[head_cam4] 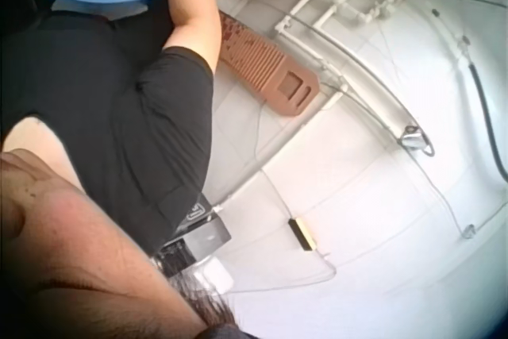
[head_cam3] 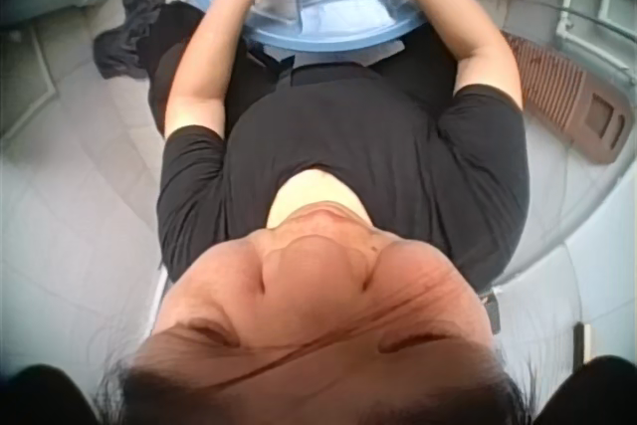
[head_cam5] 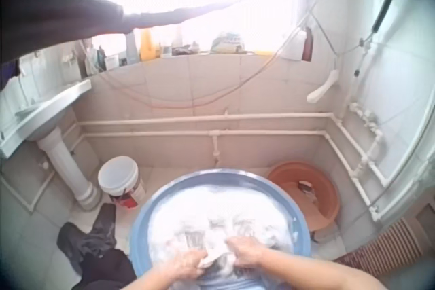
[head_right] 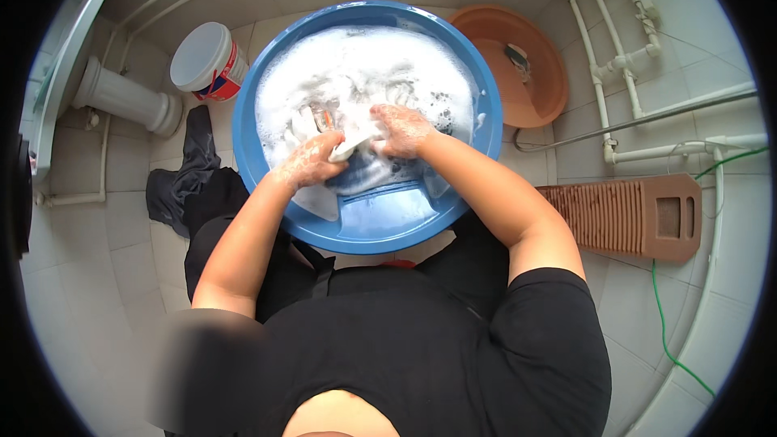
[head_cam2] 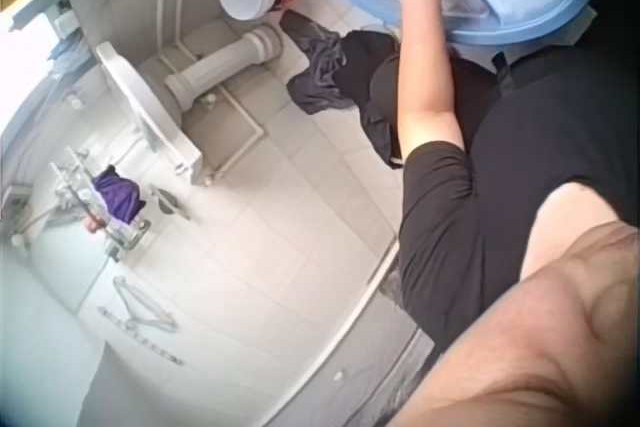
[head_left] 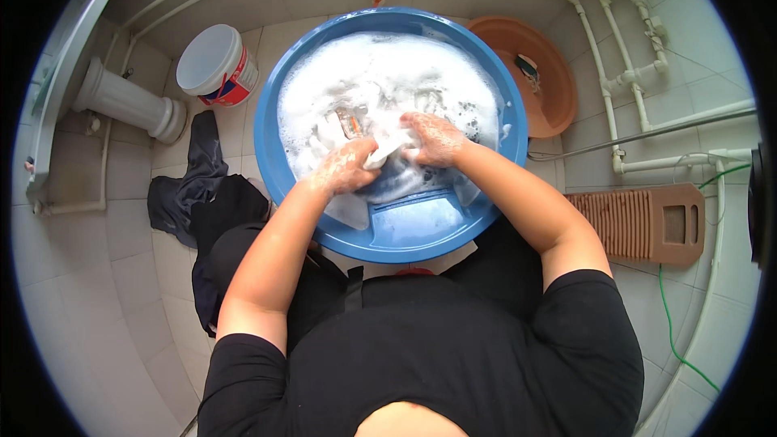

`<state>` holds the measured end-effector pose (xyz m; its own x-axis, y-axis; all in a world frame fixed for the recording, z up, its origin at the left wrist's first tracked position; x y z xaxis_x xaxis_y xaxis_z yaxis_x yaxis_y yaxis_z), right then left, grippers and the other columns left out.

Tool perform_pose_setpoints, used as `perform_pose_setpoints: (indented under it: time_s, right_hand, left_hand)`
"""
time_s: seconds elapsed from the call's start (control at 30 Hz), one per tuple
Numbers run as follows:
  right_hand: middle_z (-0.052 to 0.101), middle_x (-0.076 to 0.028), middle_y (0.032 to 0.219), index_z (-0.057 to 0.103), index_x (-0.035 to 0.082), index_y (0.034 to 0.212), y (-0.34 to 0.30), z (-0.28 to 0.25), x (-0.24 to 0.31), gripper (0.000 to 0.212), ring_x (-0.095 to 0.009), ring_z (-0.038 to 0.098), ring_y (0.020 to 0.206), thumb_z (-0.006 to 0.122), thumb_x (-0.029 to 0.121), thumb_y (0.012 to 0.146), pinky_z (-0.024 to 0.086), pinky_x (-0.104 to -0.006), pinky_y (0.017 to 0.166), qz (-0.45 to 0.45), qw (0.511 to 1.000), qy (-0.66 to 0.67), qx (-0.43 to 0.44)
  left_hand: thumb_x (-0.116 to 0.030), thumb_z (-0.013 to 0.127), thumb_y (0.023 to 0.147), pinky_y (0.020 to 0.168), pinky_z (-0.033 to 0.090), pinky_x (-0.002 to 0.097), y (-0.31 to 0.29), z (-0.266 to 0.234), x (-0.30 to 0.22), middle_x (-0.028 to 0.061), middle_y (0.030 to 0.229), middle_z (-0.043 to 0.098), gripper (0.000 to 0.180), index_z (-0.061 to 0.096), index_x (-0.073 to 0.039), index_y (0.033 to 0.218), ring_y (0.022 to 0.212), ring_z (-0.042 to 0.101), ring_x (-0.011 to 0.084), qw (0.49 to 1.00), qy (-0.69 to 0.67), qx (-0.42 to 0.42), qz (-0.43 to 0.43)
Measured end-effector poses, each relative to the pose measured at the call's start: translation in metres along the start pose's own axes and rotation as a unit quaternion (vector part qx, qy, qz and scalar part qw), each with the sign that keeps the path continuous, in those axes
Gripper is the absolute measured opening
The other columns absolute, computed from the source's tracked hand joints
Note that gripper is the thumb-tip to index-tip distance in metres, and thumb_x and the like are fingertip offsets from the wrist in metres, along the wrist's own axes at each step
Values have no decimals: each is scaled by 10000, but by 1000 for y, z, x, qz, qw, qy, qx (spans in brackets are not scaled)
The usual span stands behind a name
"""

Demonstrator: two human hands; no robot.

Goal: The person washes clothes by hand in a blue basin filled with soapy water. They use a handheld shower hose to rinse the clothes and scrub them against a washboard. The person handles a dark garment and a white t-shirt, scrubbing and rinsing them in the basin.

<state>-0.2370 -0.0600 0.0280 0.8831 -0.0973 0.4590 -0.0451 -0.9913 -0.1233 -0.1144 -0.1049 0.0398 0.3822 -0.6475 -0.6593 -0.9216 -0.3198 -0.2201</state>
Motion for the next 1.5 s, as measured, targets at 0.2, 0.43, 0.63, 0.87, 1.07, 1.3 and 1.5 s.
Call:
perform_pose_setpoints:
  time_s: [0.2, 0.43, 0.63, 0.87, 1.07, 1.3, 1.5]
  right_hand:
    - [576, -185, 1094, 565, 34, 1109, -11, -1, 14, 596, -304, 528, 1061, 635, 463, 702, 405, -358, 909, 96, 986, -29, 136]
    - [608, -120, 925, 541, 2, 1034, -1, -25, -40, 366, -190, 590, 830, 650, 240, 778, 485, -302, 715, 176, 762, 594, -189]
    - [592, -130, 951, 520, -17, 1038, -13, -42, -45, 328, -197, 590, 853, 608, 197, 806, 487, -298, 724, 188, 711, 618, -277]
    - [564, -117, 978, 545, 18, 868, -12, -47, 126, 190, -237, 547, 951, 662, 91, 737, 448, -318, 815, -86, 914, 256, -302]
    - [558, -83, 690, 598, 103, 763, 2, -35, 160, 122, -244, 587, 650, 624, 221, 752, 479, -336, 548, -223, 916, -68, -325]
    - [575, -66, 611, 597, 88, 679, 6, -20, 158, 134, -236, 588, 596, 575, 180, 775, 476, -345, 526, -160, 940, 26, -300]
    - [577, -100, 691, 579, 58, 833, 31, -5, 77, 125, -248, 589, 639, 572, 150, 749, 478, -348, 538, -150, 925, -176, -302]
  left_hand:
    - [-213, 737, 685, 853, 424, 332, -13, 3, -3, 118, 1094, 532, 357, 443, -54, 811, 1005, 521, 245, 982, -170, -87, 5]
    - [-344, 726, 661, 925, 393, 387, -17, 6, 11, 154, 1163, 492, 560, 514, -54, 1090, 1077, 496, 271, 986, 34, -104, -124]
    - [-227, 682, 707, 829, 442, 363, -10, -18, 5, 117, 945, 586, 343, 563, -47, 974, 937, 546, 271, 950, -221, -201, 95]
    - [-314, 557, 864, 754, 504, 366, 17, 28, 55, 84, 912, 564, 264, 532, -77, 977, 846, 571, 226, 436, -877, -190, -67]
    - [-438, 373, 907, 823, 442, 378, 27, 14, 12, 83, 949, 564, 393, 535, -89, 991, 916, 529, 219, 306, -925, -126, 184]
    - [-355, 368, 926, 681, 462, 302, 28, 48, 23, 25, 775, 560, 312, 520, -116, 795, 749, 535, 172, 401, -878, 113, 236]
    - [-319, 278, 949, 769, 502, 363, 12, 48, 3, 133, 1092, 550, 405, 485, -21, 1129, 969, 566, 257, 474, -846, -137, -200]
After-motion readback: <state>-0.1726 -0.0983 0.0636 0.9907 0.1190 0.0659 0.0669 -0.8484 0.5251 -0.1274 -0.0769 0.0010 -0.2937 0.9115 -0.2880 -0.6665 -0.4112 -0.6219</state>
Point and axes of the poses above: each hand's wrist, its own y-axis towards the middle knuckle, its own z-axis out of the palm, x = y × z, the point moved 9 cm from there along y, towards the middle knuckle
